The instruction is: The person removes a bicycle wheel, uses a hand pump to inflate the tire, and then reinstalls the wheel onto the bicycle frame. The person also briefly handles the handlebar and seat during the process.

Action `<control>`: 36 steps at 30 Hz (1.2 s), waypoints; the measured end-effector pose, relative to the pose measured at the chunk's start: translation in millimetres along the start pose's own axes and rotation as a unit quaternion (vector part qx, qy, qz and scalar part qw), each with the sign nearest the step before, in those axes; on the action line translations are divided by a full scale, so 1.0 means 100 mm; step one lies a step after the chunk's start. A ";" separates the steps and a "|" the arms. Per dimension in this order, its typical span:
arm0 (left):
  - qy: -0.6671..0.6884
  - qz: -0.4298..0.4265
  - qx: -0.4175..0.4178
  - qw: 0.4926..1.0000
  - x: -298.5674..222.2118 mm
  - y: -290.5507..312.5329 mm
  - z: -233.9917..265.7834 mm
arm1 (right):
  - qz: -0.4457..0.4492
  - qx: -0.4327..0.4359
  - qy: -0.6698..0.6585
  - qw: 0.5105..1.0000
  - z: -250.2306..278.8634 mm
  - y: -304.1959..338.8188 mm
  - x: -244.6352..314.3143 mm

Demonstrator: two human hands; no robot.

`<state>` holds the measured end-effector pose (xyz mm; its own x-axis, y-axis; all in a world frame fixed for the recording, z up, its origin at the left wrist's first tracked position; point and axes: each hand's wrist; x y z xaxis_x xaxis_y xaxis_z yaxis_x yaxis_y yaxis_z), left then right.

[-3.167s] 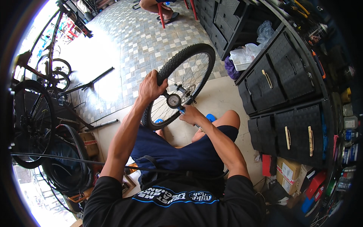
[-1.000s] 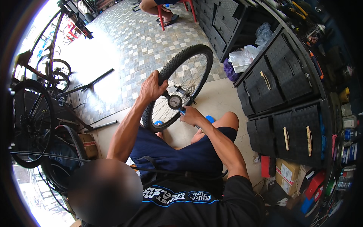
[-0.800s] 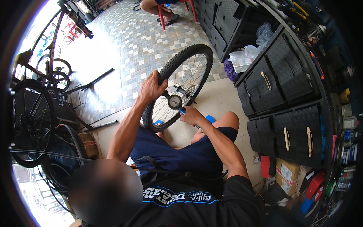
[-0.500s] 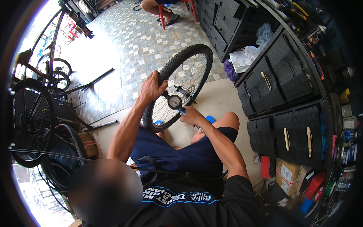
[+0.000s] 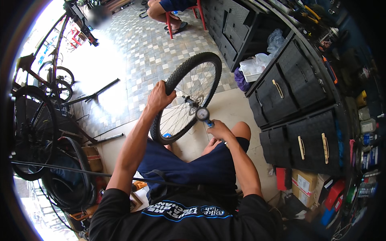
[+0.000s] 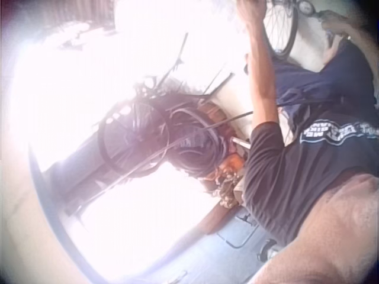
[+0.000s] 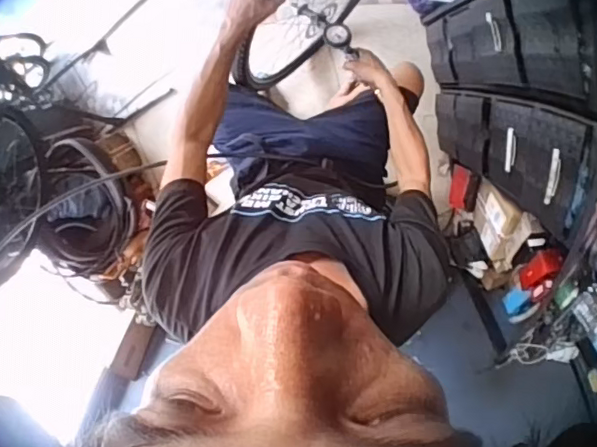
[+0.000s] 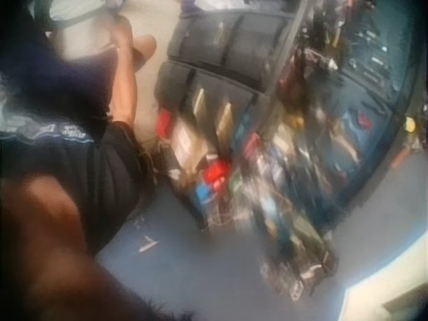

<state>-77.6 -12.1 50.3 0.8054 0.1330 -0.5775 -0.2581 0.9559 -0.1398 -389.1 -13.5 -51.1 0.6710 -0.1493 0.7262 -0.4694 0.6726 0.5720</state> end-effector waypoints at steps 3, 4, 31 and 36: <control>0.018 0.020 0.048 0.999 -0.04 -0.06 0.02 | 0.027 -0.064 -0.046 0.996 0.25 0.25 0.13; 0.016 0.012 0.040 0.999 -0.07 -0.05 0.01 | 0.052 -0.071 -0.083 0.993 0.34 0.31 0.21; 0.040 -0.063 0.047 0.996 -0.37 -0.02 -0.13 | 0.309 -0.472 -0.318 0.762 1.50 1.94 0.91; 0.010 -0.043 0.069 0.997 -0.59 0.06 -0.24 | 0.397 -0.256 -0.393 0.789 1.21 1.71 1.25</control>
<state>-139.6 -20.8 64.2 0.8103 0.0459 -0.5842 -0.1124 0.9906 -0.0782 -455.1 -5.2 183.1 -0.3757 0.1989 0.9052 -0.1332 0.9550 -0.2651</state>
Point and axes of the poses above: each hand's wrist, its own y-axis away from the middle knuckle, its own z-axis out of the back of the hand, x = y × z, and after that the axes turned 7 degrees about y, right-handed
